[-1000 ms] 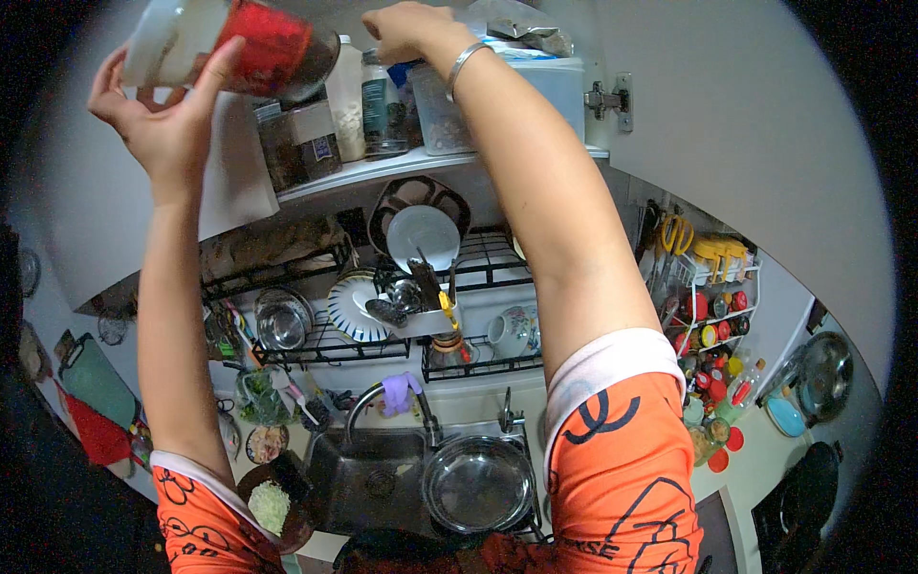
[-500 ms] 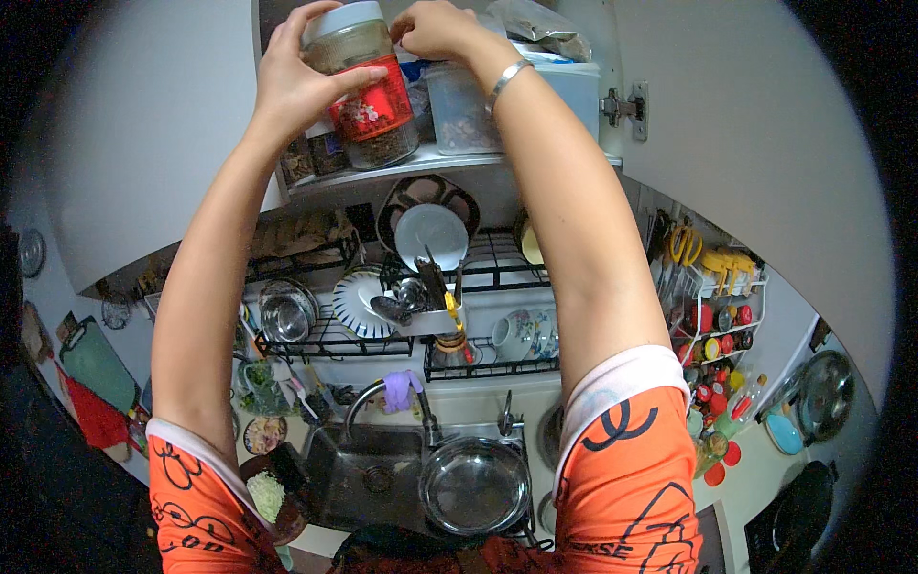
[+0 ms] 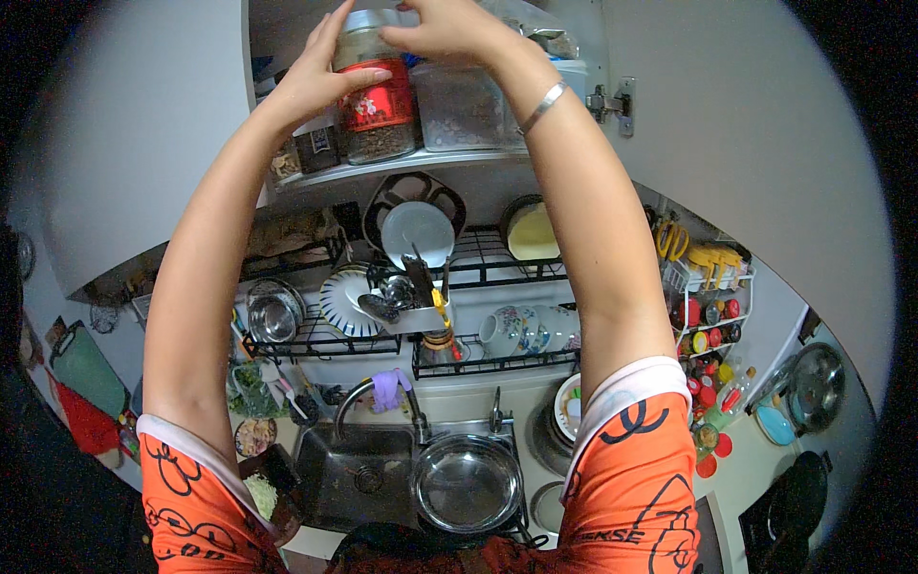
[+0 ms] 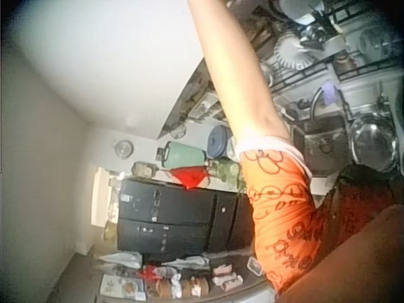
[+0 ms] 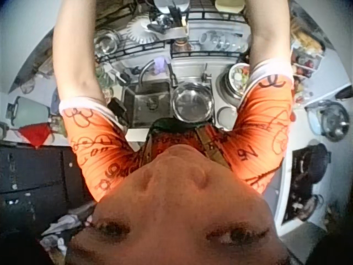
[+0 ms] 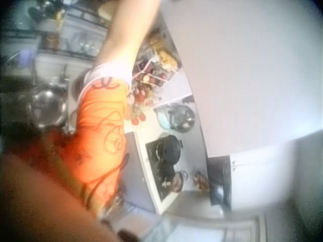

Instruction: The person adds ingredients from various jars to a pan, stirs the contents with a wooden spatula, retrieves a container from the refrigerator, and fills a metal bowl with water at the sink.

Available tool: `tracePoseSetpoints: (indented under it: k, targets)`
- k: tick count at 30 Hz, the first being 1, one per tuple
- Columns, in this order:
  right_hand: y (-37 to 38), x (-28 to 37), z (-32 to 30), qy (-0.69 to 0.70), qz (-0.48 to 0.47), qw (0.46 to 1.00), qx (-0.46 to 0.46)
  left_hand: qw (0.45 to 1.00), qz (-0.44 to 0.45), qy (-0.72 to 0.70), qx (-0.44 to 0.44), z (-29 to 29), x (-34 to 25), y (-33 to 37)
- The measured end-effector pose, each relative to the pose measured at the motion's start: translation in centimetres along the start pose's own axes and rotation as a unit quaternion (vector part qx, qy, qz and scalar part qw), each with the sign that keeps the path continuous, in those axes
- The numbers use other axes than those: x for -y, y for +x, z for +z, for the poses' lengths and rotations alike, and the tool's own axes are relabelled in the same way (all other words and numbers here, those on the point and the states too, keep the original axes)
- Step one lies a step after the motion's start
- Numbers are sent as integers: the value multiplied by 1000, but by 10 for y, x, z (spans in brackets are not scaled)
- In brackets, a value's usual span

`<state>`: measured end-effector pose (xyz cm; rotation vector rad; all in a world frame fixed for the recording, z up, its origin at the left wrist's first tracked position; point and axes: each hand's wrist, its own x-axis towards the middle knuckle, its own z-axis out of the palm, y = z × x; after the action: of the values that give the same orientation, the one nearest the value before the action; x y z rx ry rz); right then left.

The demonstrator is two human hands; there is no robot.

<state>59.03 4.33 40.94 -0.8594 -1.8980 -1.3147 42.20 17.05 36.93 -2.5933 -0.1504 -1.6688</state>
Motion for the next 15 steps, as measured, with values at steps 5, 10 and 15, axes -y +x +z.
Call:
tracePoseSetpoints:
  k: [5, 10, 15]
  targets:
    - [2, 58, -80, -50, 158, 986, 34, 944, 199, 194, -178, 3, 3, -14]
    - [-10, 87, -142, -272, 496, 777, 275, 921, 270, 228, -163, 23, -8, -4]
    - [-34, 58, -115, -246, 537, 743, 315, 925, 276, 230, -122, 49, -27, 13]
